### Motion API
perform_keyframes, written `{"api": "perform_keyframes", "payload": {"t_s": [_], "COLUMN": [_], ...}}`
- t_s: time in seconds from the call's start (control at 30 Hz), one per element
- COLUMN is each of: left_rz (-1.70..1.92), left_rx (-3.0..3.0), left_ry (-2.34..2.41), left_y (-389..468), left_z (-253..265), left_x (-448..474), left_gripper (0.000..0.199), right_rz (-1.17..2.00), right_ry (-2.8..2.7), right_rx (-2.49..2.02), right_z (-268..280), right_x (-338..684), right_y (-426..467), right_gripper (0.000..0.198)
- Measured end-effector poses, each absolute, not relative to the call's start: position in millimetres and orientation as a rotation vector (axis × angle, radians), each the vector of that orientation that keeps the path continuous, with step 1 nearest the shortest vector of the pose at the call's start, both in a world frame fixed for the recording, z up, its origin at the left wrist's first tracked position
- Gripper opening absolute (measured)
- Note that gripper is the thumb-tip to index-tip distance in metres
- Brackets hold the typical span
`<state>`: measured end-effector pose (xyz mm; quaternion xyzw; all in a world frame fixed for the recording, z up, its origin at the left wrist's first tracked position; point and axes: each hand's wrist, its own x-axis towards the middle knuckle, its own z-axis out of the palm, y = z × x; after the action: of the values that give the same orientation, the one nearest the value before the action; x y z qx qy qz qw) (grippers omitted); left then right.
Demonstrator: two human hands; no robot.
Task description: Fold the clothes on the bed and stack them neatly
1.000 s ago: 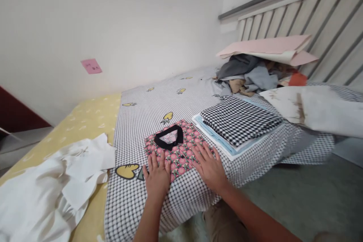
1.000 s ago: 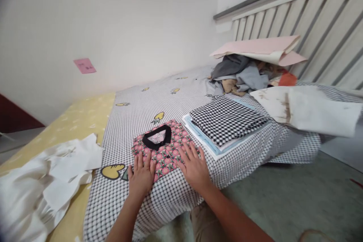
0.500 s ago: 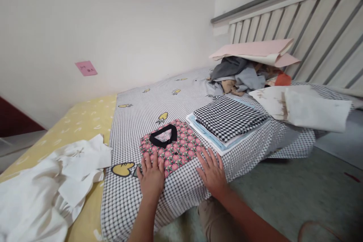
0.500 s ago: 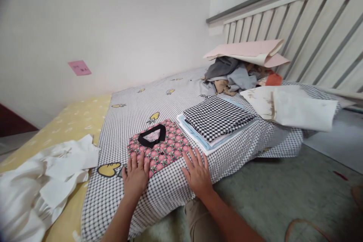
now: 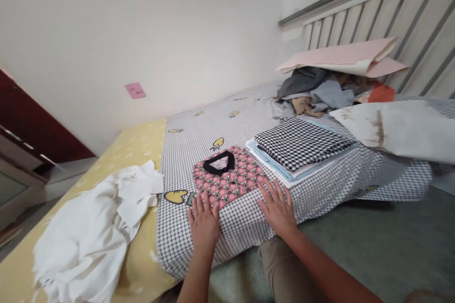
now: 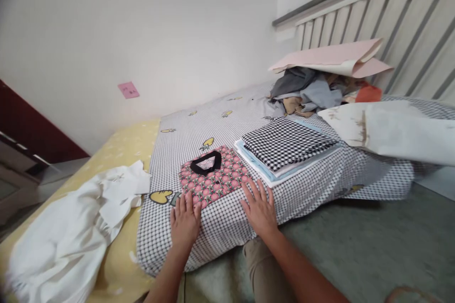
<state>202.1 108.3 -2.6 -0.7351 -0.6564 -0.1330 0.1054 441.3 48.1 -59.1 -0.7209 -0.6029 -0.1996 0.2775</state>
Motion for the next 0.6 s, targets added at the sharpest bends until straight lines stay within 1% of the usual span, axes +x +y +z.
{"api": "perform_keyframes", "payload": {"t_s": [0.17,0.33,0.47,0.6], "left_rz": [-0.53,-0.638,-0.763,-0.895], "left_rx": [-2.139,-2.129,-2.147,-2.179], "left_ry": [-1.881,-1.964,-2.05,-2.29], "left_y": [97,92,84,78], "left_z": [-17,-26,-24,-6], "left_x": [196,194,191,190], "left_gripper": [0.063,0.07,0.064,0.049], "right_rz": [-0.52,-0.508,-0.505,-0.494], "right_ry": [-1.599,-1.585,-1.58,-1.575], "right_rx": [-1.916,-1.921,-1.92,-1.938], "right_z": [-60,-59,-61,-62], "right_x": [440,438,438,437], "right_y": [47,46,42,36], "right_gripper": [0.061,0.059,0.058,0.055]}}
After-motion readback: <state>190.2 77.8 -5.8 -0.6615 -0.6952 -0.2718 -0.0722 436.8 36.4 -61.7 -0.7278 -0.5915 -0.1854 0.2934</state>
